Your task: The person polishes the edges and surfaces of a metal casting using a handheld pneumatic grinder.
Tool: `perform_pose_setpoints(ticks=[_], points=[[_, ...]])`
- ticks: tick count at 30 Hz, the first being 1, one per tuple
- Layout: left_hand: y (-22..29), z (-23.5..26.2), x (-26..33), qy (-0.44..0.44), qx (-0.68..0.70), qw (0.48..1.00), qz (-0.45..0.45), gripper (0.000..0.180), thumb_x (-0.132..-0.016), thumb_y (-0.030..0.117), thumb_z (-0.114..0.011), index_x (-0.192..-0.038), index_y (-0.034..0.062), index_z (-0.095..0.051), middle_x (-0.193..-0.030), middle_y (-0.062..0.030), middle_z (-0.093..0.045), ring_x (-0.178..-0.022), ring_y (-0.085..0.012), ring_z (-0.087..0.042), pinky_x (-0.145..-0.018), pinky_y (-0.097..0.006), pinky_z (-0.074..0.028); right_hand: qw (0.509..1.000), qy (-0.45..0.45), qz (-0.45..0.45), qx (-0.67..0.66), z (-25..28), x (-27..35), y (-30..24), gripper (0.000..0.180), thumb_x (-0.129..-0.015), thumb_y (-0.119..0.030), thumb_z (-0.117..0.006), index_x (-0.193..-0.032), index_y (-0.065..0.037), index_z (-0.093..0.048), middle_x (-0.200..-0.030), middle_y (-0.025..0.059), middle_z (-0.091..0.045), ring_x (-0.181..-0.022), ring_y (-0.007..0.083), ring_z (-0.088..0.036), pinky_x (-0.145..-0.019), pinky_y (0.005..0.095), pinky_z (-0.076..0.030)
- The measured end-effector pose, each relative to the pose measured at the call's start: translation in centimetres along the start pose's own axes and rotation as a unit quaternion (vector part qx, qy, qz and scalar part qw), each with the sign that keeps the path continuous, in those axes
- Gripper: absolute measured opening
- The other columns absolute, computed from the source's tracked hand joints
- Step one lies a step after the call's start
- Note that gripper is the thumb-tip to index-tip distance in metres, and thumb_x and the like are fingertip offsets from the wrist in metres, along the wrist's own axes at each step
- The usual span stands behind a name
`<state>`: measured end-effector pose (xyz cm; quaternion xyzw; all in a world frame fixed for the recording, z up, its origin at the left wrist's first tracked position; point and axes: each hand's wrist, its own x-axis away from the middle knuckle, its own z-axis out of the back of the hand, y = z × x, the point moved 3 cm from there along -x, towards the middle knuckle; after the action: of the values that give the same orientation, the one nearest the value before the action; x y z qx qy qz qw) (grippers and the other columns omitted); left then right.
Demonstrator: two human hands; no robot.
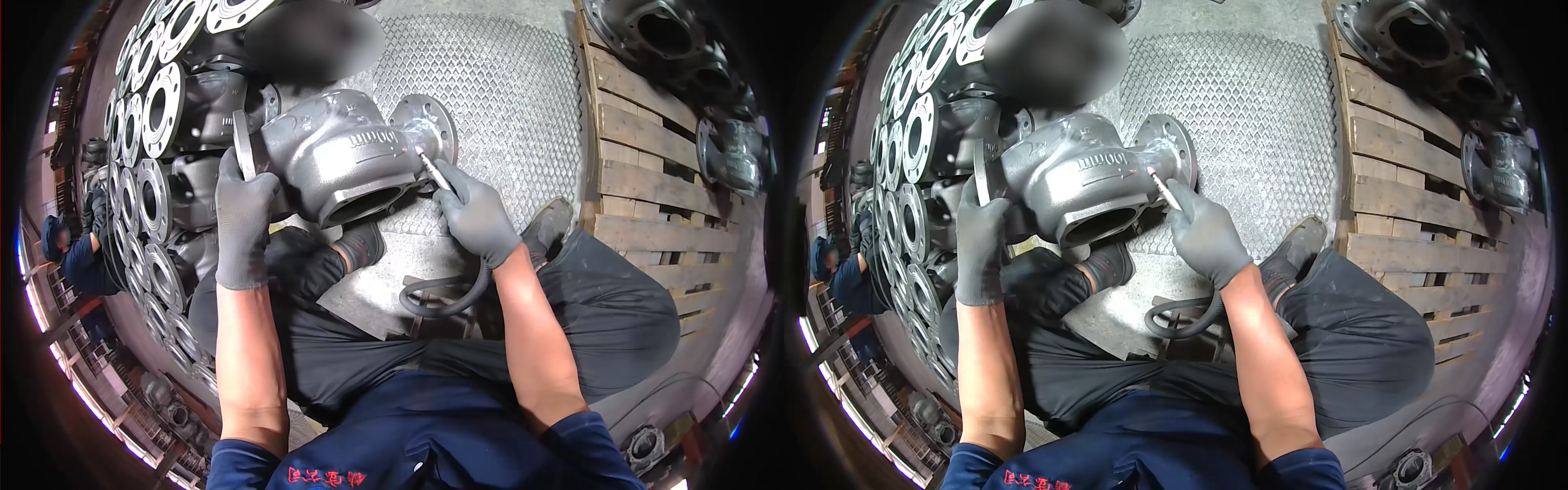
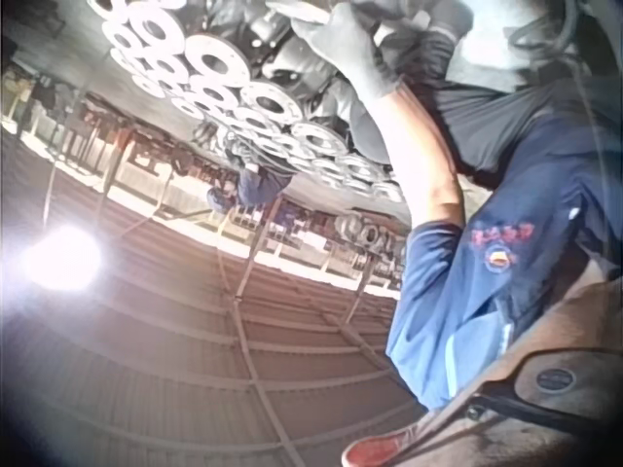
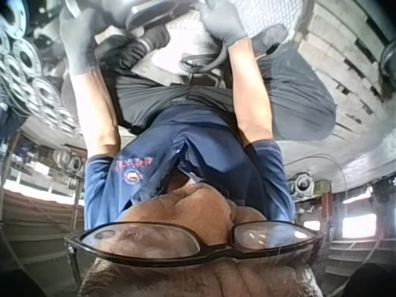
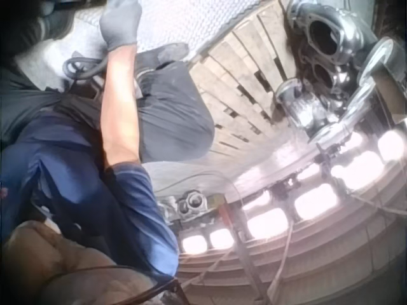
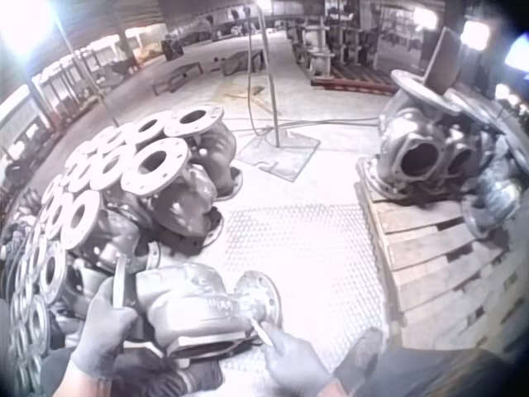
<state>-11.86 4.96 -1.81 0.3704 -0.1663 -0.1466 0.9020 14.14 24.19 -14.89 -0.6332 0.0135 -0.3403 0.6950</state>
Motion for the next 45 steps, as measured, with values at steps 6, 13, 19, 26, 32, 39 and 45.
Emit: perform_pose_setpoints(ticks=[6,13,19,26,32,39,45], points=[[0.2,-0.1,0.4,0.005,0.011,1.0,-0.019,0.05,-0.083,0.005,-0.065,-0.131,-0.0047,-0.064,-0.101,-0.0054,-0.07,-0.087,-0.0123,-0.062,-0.08,-0.028,-0.052,0.998,-0.022,-0.022,0.061,0.5,-0.7,-2.2,0.05,-0.101,-0.014,-0.059,-0.15,-0.006,-0.059,-0.13,0.027,-0.071,-0.119,0.0433,-0.069,-0.103,0.0446,-0.054],[0.9,-0.3,0.9,0.021,0.008,1.0,-0.018,0.057,-0.075,0.005,-0.064,-0.13,-0.0082,-0.059,-0.092,-0.011,-0.068,-0.077,-0.0165,-0.063,-0.071,-0.032,-0.054,0.995,-0.035,-0.03,0.088,1.8,-1.7,-0.9,0.049,-0.099,-0.012,-0.059,-0.149,-0.011,-0.062,-0.117,0.0283,-0.073,-0.111,0.0442,-0.071,-0.098,0.0469,-0.056],[2.8,-1.1,2.3,-0.004,0.044,0.998,0.044,0.082,-0.075,0.004,-0.062,-0.154,-0.0085,-0.045,-0.101,-0.0154,-0.072,-0.086,-0.0198,-0.07,-0.078,-0.031,-0.057,0.98,-0.014,-0.012,0.197,3.5,-5.3,-0.5,0.04,-0.1,-0.015,-0.054,-0.137,-0.01,-0.068,-0.114,0.0305,-0.073,-0.109,0.0485,-0.069,-0.099,0.052,-0.055],[2.0,-1.6,2.9,0.027,0.068,0.997,-0.029,0.063,-0.078,-0.003,-0.06,-0.141,-0.0057,-0.055,-0.098,-0.0054,-0.067,-0.077,-0.0095,-0.06,-0.066,-0.024,-0.051,0.924,-0.038,-0.08,0.371,2.9,-8.4,-1.7,0.038,-0.101,-0.022,-0.059,-0.136,-0.012,-0.07,-0.115,0.0276,-0.074,-0.109,0.0472,-0.071,-0.099,0.0517,-0.056],[1.7,-2.3,3.1,0.031,0.029,0.998,-0.054,0.078,-0.074,0.0,-0.062,-0.149,-0.0123,-0.044,-0.125,-0.0259,-0.062,-0.113,-0.033,-0.061,-0.097,-0.037,-0.048,0.928,-0.04,-0.079,0.363,4.0,-6.9,-2.2,0.032,-0.098,-0.019,-0.06,-0.124,-0.006,-0.073,-0.114,0.0269,-0.075,-0.11,0.0456,-0.071,-0.099,0.0513,-0.055],[0.0,-2.2,3.8,0.051,-0.029,0.989,-0.139,0.095,-0.074,-0.002,-0.061,-0.164,-0.0057,-0.032,-0.14,-0.0226,-0.063,-0.12,-0.0235,-0.066,-0.099,-0.031,-0.054,0.954,0.018,-0.039,0.296,6.8,-1.0,-1.8,0.046,-0.095,-0.011,-0.058,-0.14,-0.007,-0.067,-0.118,0.0284,-0.074,-0.114,0.0458,-0.07,-0.103,0.0495,-0.054],[0.1,-1.5,5.8,-0.036,-0.023,0.991,-0.125,0.103,-0.072,0.003,-0.068,-0.159,-0.0198,-0.02,-0.158,-0.0431,-0.037,-0.154,-0.0508,-0.034,-0.128,-0.044,-0.029,0.971,0.071,-0.053,0.22,9.5,4.3,-2.6,0.049,-0.096,-0.012,-0.058,-0.145,-0.005,-0.064,-0.109,0.0225,-0.075,-0.088,0.0296,-0.071,-0.083,0.0401,-0.058]])
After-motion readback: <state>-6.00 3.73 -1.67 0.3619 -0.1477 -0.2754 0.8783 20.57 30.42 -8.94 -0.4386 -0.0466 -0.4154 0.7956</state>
